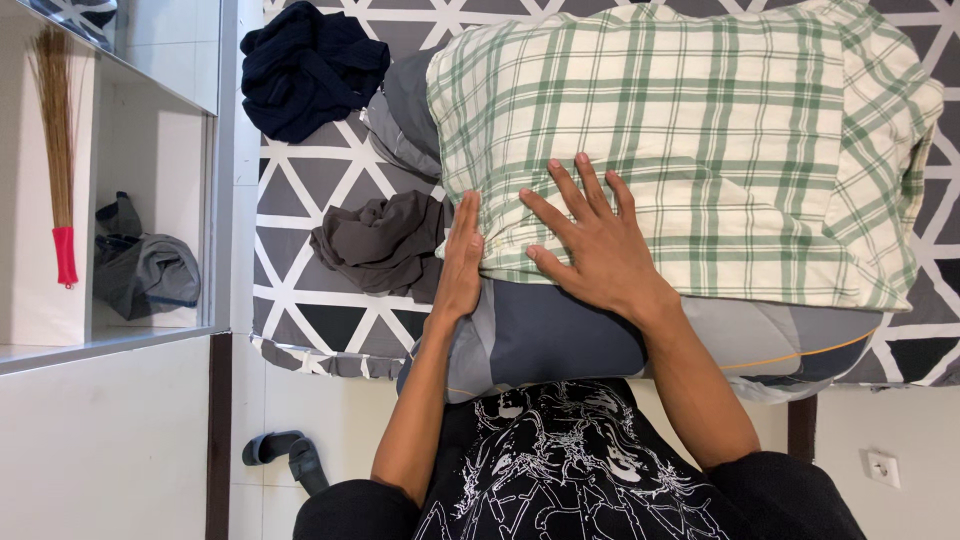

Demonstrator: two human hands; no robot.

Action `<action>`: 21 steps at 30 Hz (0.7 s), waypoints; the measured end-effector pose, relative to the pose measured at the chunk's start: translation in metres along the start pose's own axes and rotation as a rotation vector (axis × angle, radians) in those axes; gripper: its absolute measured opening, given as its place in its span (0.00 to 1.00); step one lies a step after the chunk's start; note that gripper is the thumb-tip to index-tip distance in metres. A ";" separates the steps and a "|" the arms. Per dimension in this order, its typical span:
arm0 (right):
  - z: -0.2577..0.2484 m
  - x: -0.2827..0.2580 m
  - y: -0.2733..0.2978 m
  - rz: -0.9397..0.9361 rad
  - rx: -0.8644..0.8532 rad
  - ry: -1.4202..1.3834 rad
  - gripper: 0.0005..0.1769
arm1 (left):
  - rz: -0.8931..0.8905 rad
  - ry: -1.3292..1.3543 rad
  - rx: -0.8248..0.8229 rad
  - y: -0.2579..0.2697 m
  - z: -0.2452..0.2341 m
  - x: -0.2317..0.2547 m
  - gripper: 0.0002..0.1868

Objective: The person folds a green and white plaid shirt by hand and places it on top of a pillow on a bed.

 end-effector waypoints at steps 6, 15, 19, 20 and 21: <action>0.002 0.002 -0.001 0.002 -0.037 0.011 0.45 | 0.153 -0.175 0.037 -0.002 0.000 0.038 0.39; 0.002 0.001 0.000 0.006 -0.036 0.018 0.47 | 0.119 0.029 -0.016 -0.008 0.017 0.037 0.39; 0.004 0.003 0.000 -0.007 -0.029 0.029 0.47 | 0.043 0.019 -0.008 -0.006 0.013 0.009 0.39; 0.005 0.003 0.000 -0.005 -0.031 0.029 0.47 | 0.022 0.014 -0.003 -0.005 0.011 0.003 0.38; 0.005 0.003 0.000 -0.003 -0.032 0.030 0.47 | 0.002 0.010 0.002 -0.004 0.008 -0.001 0.37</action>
Point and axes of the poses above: each hand's wrist, its own y-axis away from the middle knuckle, its own z-axis out of the palm, x = y × z, the point moved 2 cm from there along -y, towards the middle knuckle, and after that the axes turned 7 degrees about x, right-handed, at the moved point
